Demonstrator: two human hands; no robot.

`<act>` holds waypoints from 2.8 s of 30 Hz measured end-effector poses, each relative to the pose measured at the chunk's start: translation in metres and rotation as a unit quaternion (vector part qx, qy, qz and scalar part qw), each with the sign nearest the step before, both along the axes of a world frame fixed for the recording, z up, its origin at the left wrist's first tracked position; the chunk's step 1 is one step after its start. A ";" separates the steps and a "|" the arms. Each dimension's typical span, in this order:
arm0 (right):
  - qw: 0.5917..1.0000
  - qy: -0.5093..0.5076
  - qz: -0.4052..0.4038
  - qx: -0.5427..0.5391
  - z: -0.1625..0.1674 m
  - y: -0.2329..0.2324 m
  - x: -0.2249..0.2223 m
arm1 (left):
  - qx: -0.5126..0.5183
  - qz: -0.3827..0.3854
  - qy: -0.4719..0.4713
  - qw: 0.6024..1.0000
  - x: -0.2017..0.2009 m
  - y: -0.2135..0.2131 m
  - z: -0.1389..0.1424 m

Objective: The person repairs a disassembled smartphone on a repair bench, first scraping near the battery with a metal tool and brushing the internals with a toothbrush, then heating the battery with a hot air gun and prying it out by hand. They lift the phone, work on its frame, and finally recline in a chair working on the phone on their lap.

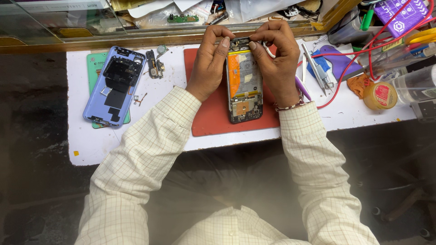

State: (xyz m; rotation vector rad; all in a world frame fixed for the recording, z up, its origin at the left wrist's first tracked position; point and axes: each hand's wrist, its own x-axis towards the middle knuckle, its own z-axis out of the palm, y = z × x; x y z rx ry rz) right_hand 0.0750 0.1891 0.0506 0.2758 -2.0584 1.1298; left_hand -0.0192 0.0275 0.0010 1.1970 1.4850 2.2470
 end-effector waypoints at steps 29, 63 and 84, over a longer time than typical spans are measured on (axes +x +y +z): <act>0.967 -0.077 0.084 -0.227 -0.011 -0.002 -0.008 | -0.026 -0.002 0.020 0.999 0.002 -0.003 0.009; 0.974 -0.075 0.119 -0.179 -0.004 0.007 -0.007 | -0.002 -0.008 -0.010 1.000 0.000 -0.001 0.005; 0.997 -0.069 0.041 0.010 0.008 0.010 0.002 | -0.006 -0.014 -0.013 1.000 -0.001 -0.002 0.004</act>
